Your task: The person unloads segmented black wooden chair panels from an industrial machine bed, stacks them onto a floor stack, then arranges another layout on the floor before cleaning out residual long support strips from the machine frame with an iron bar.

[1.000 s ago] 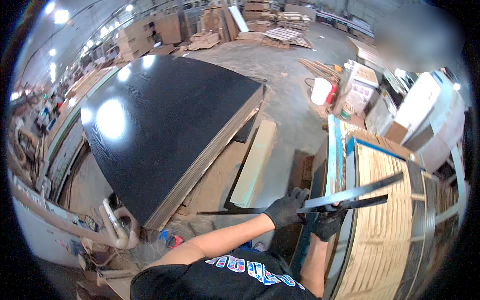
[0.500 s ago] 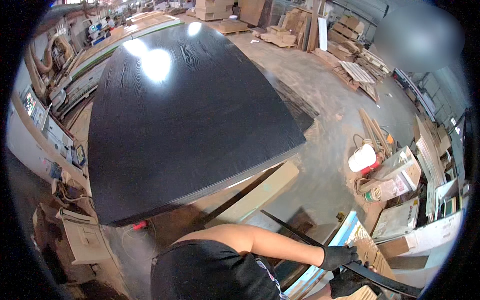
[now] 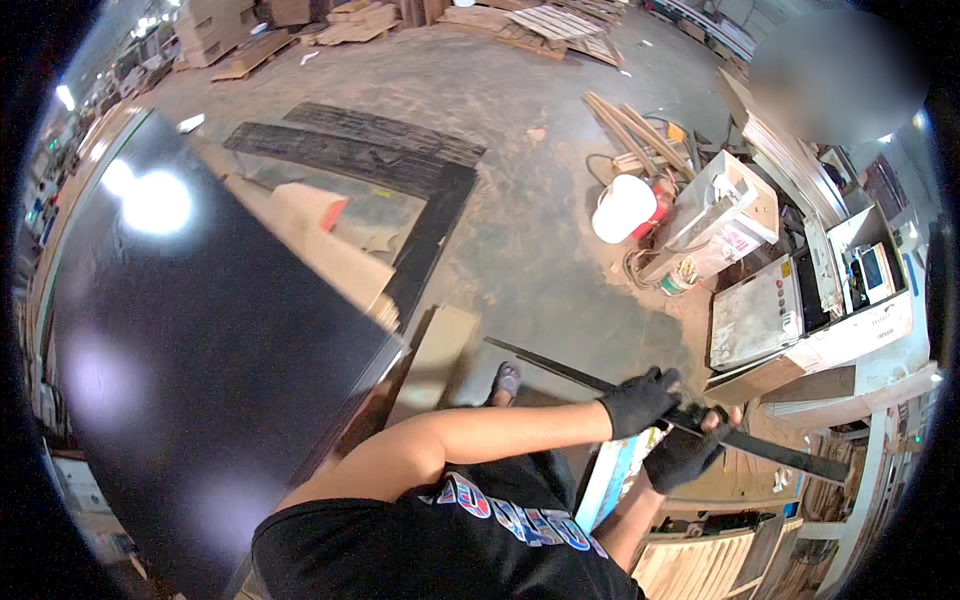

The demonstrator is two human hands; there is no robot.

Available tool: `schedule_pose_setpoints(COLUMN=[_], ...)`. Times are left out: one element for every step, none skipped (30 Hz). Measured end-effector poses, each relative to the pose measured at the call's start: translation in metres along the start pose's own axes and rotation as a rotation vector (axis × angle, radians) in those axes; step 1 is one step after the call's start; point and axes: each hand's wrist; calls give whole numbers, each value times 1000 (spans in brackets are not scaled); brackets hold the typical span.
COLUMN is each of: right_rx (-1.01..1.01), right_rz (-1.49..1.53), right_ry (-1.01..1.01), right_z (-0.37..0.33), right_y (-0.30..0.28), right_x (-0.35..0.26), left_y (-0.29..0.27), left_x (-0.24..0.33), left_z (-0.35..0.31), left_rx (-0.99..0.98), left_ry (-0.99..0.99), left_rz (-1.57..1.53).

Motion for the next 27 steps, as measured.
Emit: schedule_pose_setpoints(right_rx=[-90, -144, -76, -22, -17, 5, -49, -106, -149, -168, -206, -241, -149, -62, -160, -253, -306, -355, -324, -325, -275, -229, -218, -198, -53, -25, -35], right_rz=[257, 189, 107, 33, 201, 180, 170, 161, 134, 137, 284, 436, 324, 250, 357, 456, 516, 575, 601, 582, 558, 530, 542, 557, 494, 451, 475], right_ry=[-30, -14, 24, 66, 60, 85, 54, 24, 2, 4, 3, 5, 4, 23, 30, 30, 34, 31, 53, 69, 89, 112, 101, 97, 126, 156, 134], right_z=[20, 40, 56, 77, 96, 118, 140, 161, 183, 207, 234, 257, 274, 296, 312, 329, 350, 372, 387, 401, 413, 430, 447, 458, 470, 492, 507], right_y=[7, 16, 37, 61, 77, 98, 117, 136, 152, 162, 171, 184, 200, 216, 233, 246, 255, 268, 291, 313, 332, 346, 359, 374, 397, 401, 406], right_x=[20, 34, 42, 53, 71, 82, 91, 101, 109, 124, 142, 158, 170, 181, 188, 195, 212, 228, 237, 244, 252, 260, 266, 273, 266, 277, 286], left_y=[-6, -11, -31, -41, -51, -70, -86, -103, -116, -126, -133, -148, -155, -160, -168, -173, -174, -181, -189, -196, -196, -203, -212, -221, -228, -233, -247], left_x=[-21, -42, -57, -83, -107, -126, -146, -166, -186, -212, -240, -264, -293, -324, -355, -386, -416, -446, -474, -501, -530, -549, -568, -591, -612, -633, -651], left_z=[13, 27, 40, 55, 68, 80, 92, 99, 107, 113, 119, 124, 125, 125, 126, 128, 132, 138, 143, 146, 147, 155, 164, 168, 179, 191, 202], left_rx=[44, 88, 88, 188, 173, 166, 157, 131, 103, 70, 80, -5, -21, -37, -81, -128, -180, -259, -279, -297, -275, -250, -299, -274, -232, -192, -212], left_ry=[6, 11, 0, 18, -3, -29, -27, -48, -102, -150, -171, -272, -297, -320, -361, -393, -448, -490, -517, -551, -538, -527, -518, -490, -486, -485, -473], left_rz=[60, 120, 256, 245, 269, 288, 300, 226, 175, 125, 152, 107, 125, 143, 144, 141, 164, 183, 184, 181, 184, 181, 206, 225, 239, 256, 268])
Point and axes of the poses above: each hand's wrist, its own z-axis towards the middle knuckle, its own y-axis out of the palm, x = y × z, and after that the axes turned 8 degrees about -x, right-handed
